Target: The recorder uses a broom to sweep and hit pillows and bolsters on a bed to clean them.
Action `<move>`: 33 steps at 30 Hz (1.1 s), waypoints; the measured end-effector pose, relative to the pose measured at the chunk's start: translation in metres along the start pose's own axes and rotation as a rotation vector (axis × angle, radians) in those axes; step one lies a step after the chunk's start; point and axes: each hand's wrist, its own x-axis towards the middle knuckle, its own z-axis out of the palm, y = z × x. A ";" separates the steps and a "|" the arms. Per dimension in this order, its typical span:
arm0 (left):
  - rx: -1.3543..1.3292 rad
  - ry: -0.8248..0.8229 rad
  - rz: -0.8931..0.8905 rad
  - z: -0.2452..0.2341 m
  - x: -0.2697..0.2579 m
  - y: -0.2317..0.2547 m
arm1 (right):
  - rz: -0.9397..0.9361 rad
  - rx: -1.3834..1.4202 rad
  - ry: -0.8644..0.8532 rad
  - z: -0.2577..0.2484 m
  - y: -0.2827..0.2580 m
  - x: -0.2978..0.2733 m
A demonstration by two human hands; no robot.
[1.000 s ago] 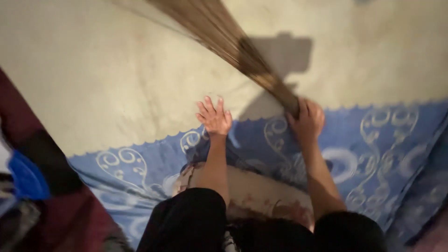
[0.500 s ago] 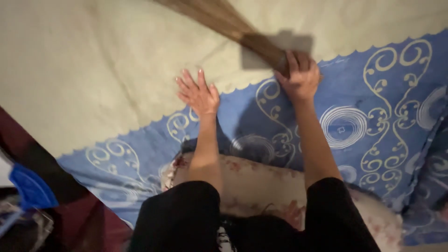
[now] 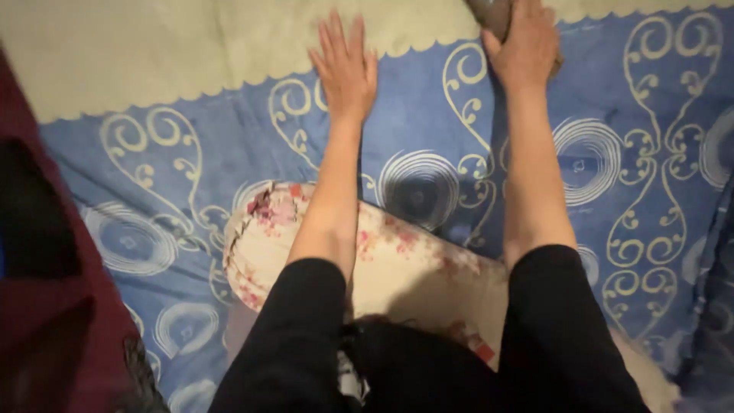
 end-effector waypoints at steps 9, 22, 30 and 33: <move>-0.132 -0.220 0.244 -0.122 -0.198 -0.008 | 0.247 0.170 -0.106 -0.148 -0.121 -0.159; -0.672 0.246 -1.085 -0.097 -0.244 -0.007 | 0.420 0.189 -0.165 -0.194 -0.104 -0.451; -0.458 0.269 -0.958 -0.100 -0.289 -0.015 | 0.502 0.454 -0.224 -0.139 -0.049 -0.466; -0.353 0.219 -0.999 -0.080 -0.298 -0.050 | 0.580 0.505 -0.269 -0.142 -0.051 -0.458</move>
